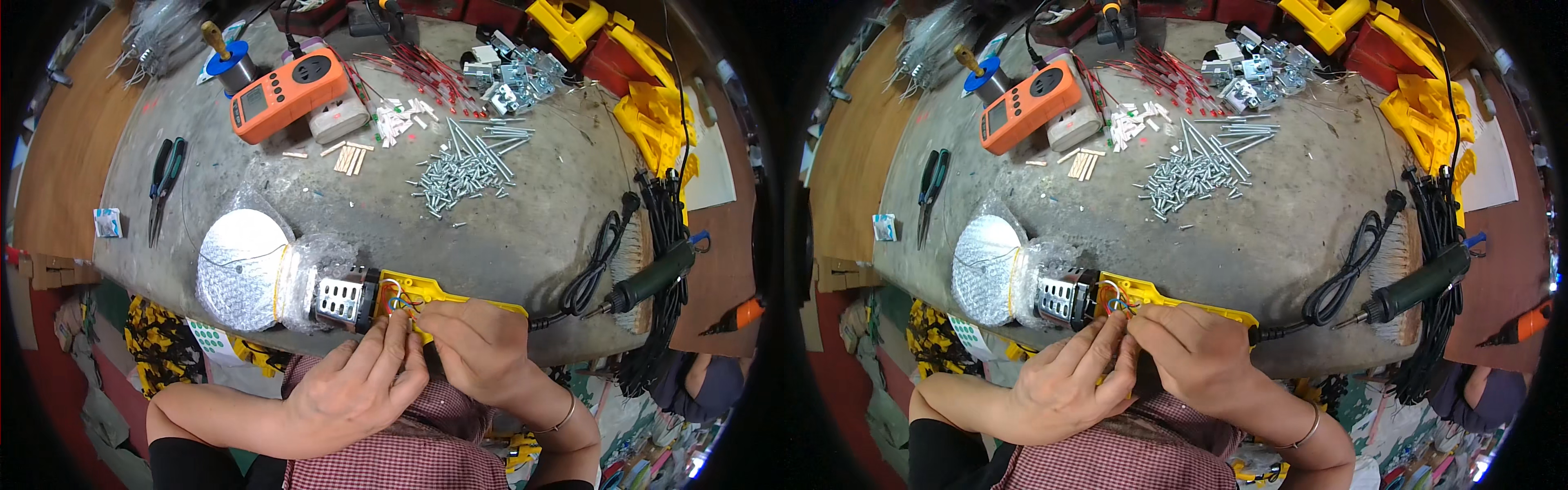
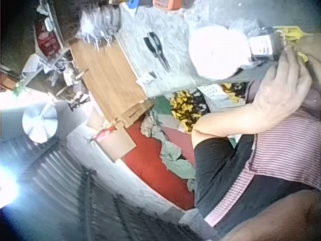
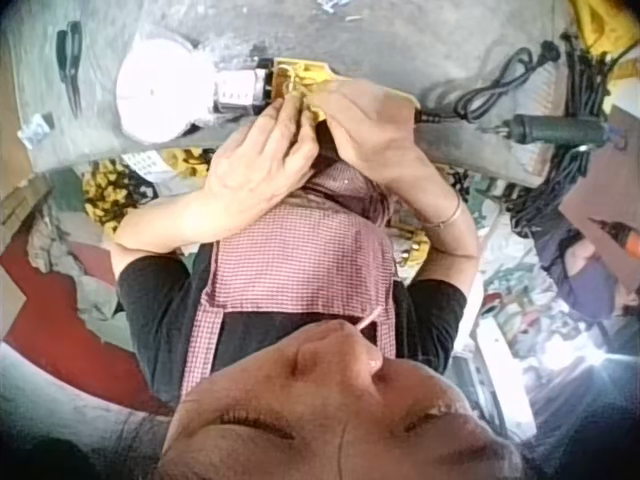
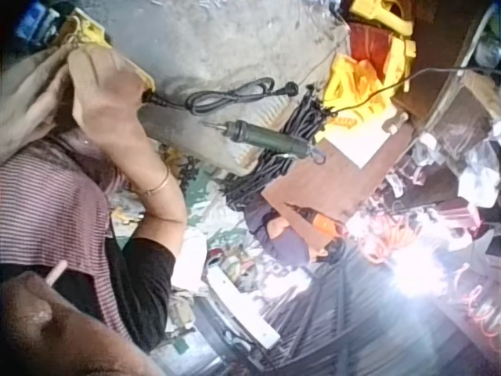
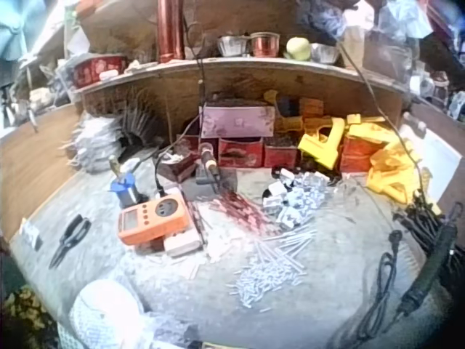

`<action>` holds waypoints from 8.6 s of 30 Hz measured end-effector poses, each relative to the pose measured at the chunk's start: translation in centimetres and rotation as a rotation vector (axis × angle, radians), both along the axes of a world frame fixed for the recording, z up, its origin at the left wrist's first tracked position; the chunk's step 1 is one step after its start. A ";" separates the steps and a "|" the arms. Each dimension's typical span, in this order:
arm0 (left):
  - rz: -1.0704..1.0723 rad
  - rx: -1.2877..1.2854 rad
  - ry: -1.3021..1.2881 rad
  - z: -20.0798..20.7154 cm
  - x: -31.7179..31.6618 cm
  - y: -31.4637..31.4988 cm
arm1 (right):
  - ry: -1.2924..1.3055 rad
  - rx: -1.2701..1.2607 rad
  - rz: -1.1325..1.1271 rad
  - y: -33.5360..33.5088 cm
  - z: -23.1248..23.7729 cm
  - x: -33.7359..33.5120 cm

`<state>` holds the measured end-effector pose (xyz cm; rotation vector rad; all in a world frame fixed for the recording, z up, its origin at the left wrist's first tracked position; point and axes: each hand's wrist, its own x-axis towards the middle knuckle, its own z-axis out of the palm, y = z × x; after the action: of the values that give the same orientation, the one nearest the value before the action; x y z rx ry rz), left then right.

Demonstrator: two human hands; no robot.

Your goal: Assembling and soldering components of a handheld electronic tool casing.

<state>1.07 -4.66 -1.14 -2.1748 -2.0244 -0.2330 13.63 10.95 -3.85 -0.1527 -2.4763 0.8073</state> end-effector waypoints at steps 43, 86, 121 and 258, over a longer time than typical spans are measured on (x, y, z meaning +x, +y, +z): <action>-0.048 -0.180 -0.159 0.9 -0.1 0.8 | -0.424 0.135 -0.023 -0.6 2.4 -1.9; 0.071 -0.409 -0.105 2.9 1.8 3.3 | -0.865 0.329 -0.977 33.2 5.2 4.6; 0.017 -0.314 -0.119 2.2 1.0 2.9 | 0.187 -1.062 -0.490 21.5 5.8 4.1; -0.180 -0.001 -0.210 -0.7 -3.0 0.8 | -0.298 -0.035 -0.206 10.3 2.4 -4.5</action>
<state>-1.94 -3.91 -1.86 -2.4260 -1.9260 -0.5030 9.09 21.24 -1.47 -0.5683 -2.6635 0.7865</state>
